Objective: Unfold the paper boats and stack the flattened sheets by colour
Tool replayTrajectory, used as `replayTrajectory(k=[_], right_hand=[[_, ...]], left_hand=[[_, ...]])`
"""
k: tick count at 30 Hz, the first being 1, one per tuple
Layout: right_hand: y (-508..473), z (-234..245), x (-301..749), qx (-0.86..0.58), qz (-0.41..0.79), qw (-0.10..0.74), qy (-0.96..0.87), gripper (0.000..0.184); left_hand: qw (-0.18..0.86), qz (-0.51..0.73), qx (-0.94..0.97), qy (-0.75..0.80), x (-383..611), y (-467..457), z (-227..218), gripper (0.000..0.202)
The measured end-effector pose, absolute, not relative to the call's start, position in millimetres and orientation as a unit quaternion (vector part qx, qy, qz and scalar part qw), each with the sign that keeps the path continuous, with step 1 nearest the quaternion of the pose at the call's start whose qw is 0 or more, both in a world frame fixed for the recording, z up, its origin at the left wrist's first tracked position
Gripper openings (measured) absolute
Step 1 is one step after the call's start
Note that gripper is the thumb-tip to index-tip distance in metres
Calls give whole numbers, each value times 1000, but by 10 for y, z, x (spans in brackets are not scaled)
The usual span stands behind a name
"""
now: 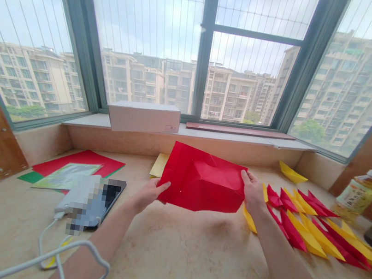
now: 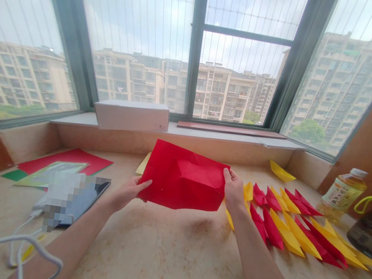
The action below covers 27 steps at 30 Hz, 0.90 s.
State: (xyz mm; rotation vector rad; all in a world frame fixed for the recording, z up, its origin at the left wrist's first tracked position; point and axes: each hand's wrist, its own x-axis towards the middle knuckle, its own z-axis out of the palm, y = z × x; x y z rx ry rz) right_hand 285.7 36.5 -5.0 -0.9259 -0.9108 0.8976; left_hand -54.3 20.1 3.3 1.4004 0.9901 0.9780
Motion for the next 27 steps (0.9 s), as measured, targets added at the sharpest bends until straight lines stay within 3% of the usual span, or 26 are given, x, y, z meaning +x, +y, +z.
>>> replayTrajectory(k=[3,7,11,15,18,23,27], right_hand=[[351,-33,2845,-408,454,677,-412,35],[274,-3,2757,-416,535,565,-471,44],[191,11,2666,-445,535,489,-526,39],[162,-7,2637,-438,538,452,-560,47],[201,-42,2650,-432,528,475,-556,45],[319,-101,2693,-447,438,580,-522,40],[359,-124,2677,-461,388,594,-533,45]], left_hand=[[505,441,595,443,-532,238,-5,36],[503,511,542,440,-536,300,-35,36],[525,532,512,422,-532,296,-23,35],[527,537,506,422,-514,275,-9,32],[521,542,504,425,-505,275,-1,31],[484,532,523,457,-516,287,-5,38],[439,524,531,500,-548,315,-41,45]])
